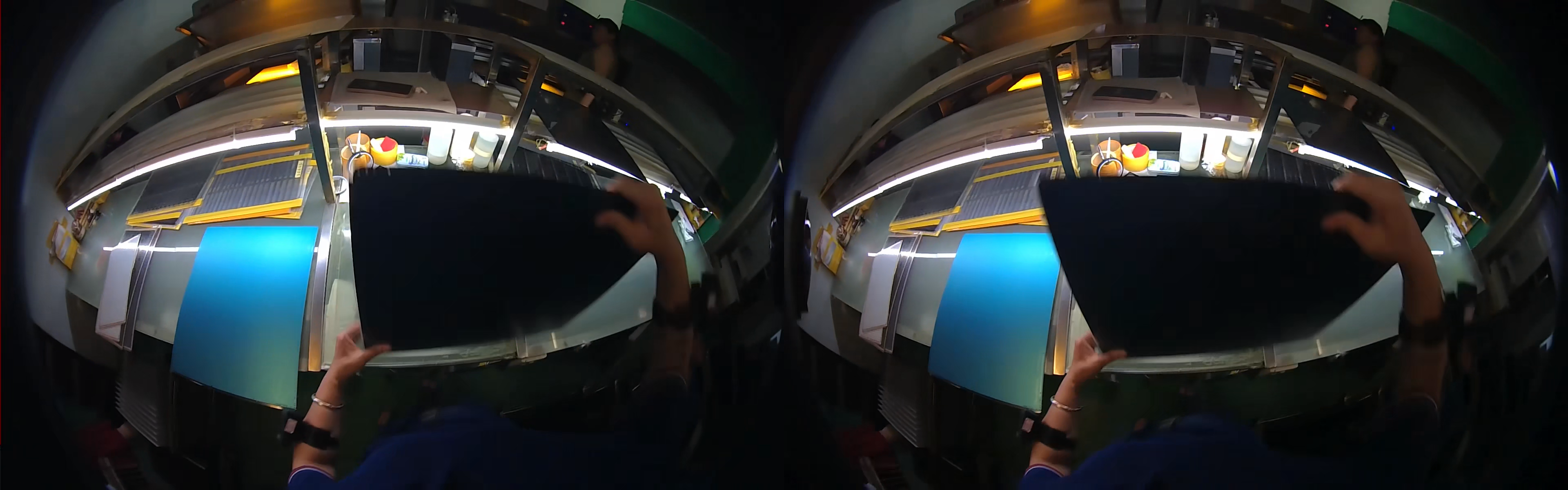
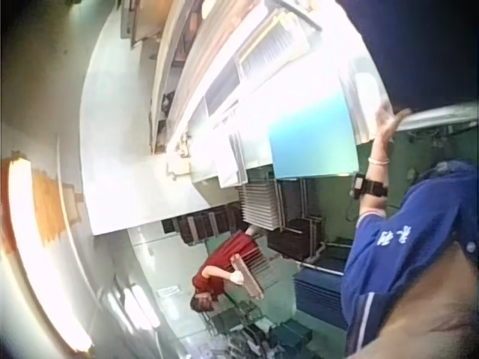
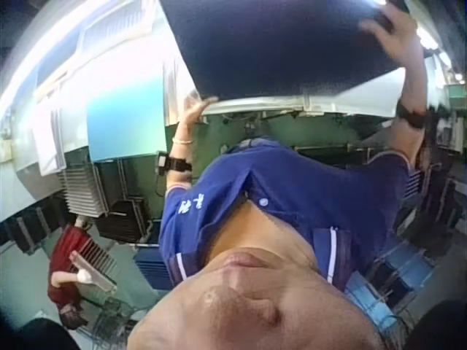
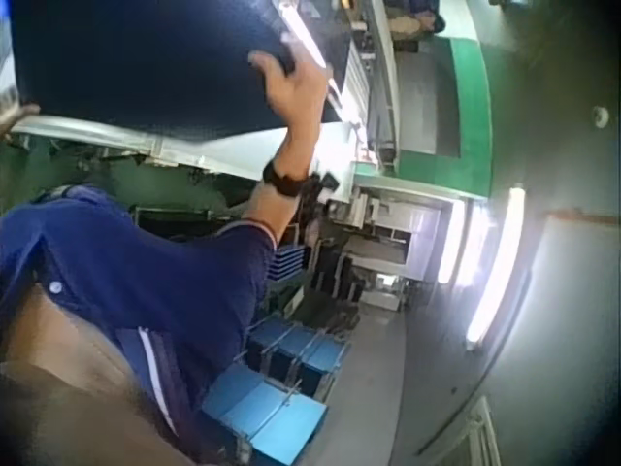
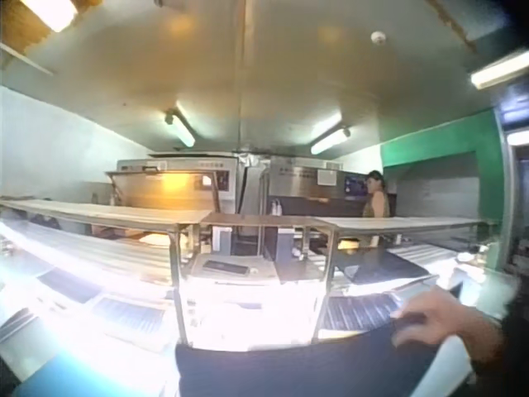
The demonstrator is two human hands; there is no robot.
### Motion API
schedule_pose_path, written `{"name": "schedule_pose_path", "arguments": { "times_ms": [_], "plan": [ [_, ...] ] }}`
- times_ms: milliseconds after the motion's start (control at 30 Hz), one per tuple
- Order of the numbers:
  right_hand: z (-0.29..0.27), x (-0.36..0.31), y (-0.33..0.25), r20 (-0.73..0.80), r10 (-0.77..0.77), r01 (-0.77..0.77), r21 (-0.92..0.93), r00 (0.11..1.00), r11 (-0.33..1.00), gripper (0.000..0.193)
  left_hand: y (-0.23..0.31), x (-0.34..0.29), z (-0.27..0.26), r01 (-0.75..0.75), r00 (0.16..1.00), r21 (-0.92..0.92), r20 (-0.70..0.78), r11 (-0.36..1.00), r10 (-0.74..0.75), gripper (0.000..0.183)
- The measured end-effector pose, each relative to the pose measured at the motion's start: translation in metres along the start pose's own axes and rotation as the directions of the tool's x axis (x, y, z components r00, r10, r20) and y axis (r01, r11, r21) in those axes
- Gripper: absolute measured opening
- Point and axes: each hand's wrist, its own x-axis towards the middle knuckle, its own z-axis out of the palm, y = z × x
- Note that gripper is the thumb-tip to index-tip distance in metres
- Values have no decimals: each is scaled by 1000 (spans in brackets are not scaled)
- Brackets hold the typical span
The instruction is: Retrieving metal panels from a rack, placing them on a workstation for inspection and film application, and returning them.
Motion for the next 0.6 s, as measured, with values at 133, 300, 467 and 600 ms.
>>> {"name": "schedule_pose_path", "arguments": {
  "times_ms": [133, 300, 467, 600],
  "plan": [
    [85, 77, 51, 323, 116, -191, 212, 939, 958, 46, 8, -44, 12, 164, 986, -239, 10, 957, -167, 16],
    [260, 64, 98, 360, 177, -271, 230, 916, 935, 63, 3, -41, 37, 336, 916, -460, -45, 822, -400, 18],
    [295, -81, 10, 849, 28, -356, 191, 528, 915, 77, -19, -40, 22, 499, 796, -569, 4, 653, -605, 13],
    [236, -164, -56, 958, 217, -616, -58, 187, 785, 78, -18, -37, 21, 500, 792, -571, -2, 651, -610, 17]
  ]
}}
